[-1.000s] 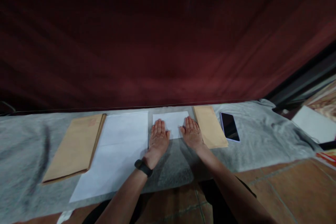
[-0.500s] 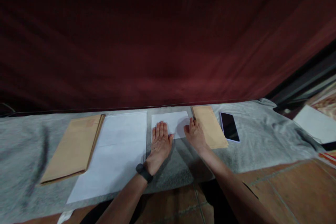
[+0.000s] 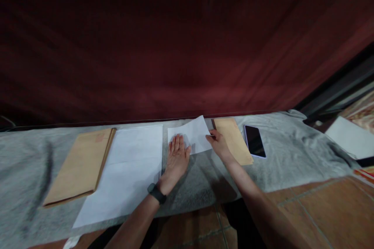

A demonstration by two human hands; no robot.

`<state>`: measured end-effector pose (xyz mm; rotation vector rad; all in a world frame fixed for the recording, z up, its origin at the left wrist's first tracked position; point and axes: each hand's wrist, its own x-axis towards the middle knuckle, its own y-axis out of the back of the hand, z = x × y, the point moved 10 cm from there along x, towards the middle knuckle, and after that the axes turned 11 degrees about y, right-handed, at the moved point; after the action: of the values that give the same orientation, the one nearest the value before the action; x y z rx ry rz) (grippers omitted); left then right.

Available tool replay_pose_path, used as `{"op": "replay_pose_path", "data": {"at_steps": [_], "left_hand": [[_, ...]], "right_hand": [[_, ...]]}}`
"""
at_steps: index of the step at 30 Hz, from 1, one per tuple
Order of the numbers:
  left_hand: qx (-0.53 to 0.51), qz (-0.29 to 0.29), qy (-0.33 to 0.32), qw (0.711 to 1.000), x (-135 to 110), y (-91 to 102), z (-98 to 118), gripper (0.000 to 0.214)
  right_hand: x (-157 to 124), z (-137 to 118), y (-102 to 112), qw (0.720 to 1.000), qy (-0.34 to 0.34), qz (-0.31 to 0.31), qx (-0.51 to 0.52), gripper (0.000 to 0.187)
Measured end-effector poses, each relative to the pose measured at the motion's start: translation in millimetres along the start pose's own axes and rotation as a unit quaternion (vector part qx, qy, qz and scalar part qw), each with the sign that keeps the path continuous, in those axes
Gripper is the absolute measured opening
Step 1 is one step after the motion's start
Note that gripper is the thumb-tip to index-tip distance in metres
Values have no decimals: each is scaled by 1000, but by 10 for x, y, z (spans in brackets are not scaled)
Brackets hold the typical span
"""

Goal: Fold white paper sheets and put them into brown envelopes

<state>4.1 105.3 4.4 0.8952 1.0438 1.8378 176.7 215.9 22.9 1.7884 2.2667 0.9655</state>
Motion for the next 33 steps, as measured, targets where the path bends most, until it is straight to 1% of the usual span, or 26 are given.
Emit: {"op": "replay_pose_path", "data": {"at_steps": [1, 2, 4, 6, 7, 8, 9, 10, 11, 12, 13, 15, 17, 18, 19, 21, 23, 25, 26, 28, 30, 33], "left_hand": [[-36, 6, 8, 999, 48, 69, -29, 60], [-76, 15, 17, 997, 99, 160, -64, 60], [-162, 47, 44, 985, 196, 407, -152, 60], [-247, 95, 68, 962, 256, 706, -253, 57], [-284, 124, 64, 949, 265, 867, -284, 55], [-316, 154, 58, 935, 262, 1019, -317, 53], [-340, 176, 52, 922, 256, 1144, -353, 51], [-360, 186, 49, 913, 254, 1231, -390, 50], [-376, 181, 50, 908, 262, 1273, -427, 48], [-387, 159, 53, 907, 282, 1268, -454, 47], [-395, 123, 56, 909, 305, 1220, -464, 46], [-390, 21, 44, 919, 328, 1030, -398, 45], [-357, -79, 1, 931, 266, 798, -222, 45], [-334, -117, -27, 935, 200, 686, -111, 46], [-306, -147, -57, 939, 117, 579, 7, 46], [-244, -189, -117, 944, -86, 375, 246, 49], [-171, -225, -189, 940, -332, 175, 483, 50], [-110, -251, -248, 929, -557, 13, 644, 50], [-87, -256, -268, 925, -636, -42, 688, 49], [-52, -247, -288, 924, -710, -101, 712, 49], [-28, -222, -299, 928, -696, -121, 689, 49], [13, -174, -296, 939, -562, -159, 594, 51]], "right_hand": [[12, -79, 66, 1000, 10, 7, 16, 27], [19, -183, 165, 998, 31, 28, 55, 28], [-14, -400, 479, 986, 82, 109, 95, 27], [-119, -597, 745, 974, 131, 168, 81, 24], [-179, -686, 792, 972, 154, 164, 66, 22], [-248, -778, 784, 972, 182, 139, 52, 19], [-334, -878, 735, 969, 220, 104, 40, 17], [-446, -990, 645, 961, 269, 57, 26, 16], [-584, -1095, 527, 947, 320, 5, 6, 18], [-740, -1177, 402, 929, 368, -44, -19, 21], [-890, -1225, 305, 911, 403, -75, -40, 23], [-1160, -1250, 97, 879, 448, -142, -78, 23], [-1372, -1192, -105, 853, 463, -212, -115, 23], [-1460, -1148, -191, 841, 465, -246, -130, 24], [-1538, -1103, -264, 830, 464, -277, -140, 25], [-1663, -1031, -363, 812, 464, -323, -147, 30], [-1742, -987, -412, 802, 464, -347, -144, 41], [-1776, -954, -435, 803, 459, -355, -138, 51], [-1782, -938, -442, 806, 455, -355, -134, 54], [-1779, -907, -447, 816, 445, -347, -127, 57], [-1775, -883, -442, 825, 439, -334, -119, 55], [-1769, -849, -430, 836, 433, -317, -115, 49]]}}
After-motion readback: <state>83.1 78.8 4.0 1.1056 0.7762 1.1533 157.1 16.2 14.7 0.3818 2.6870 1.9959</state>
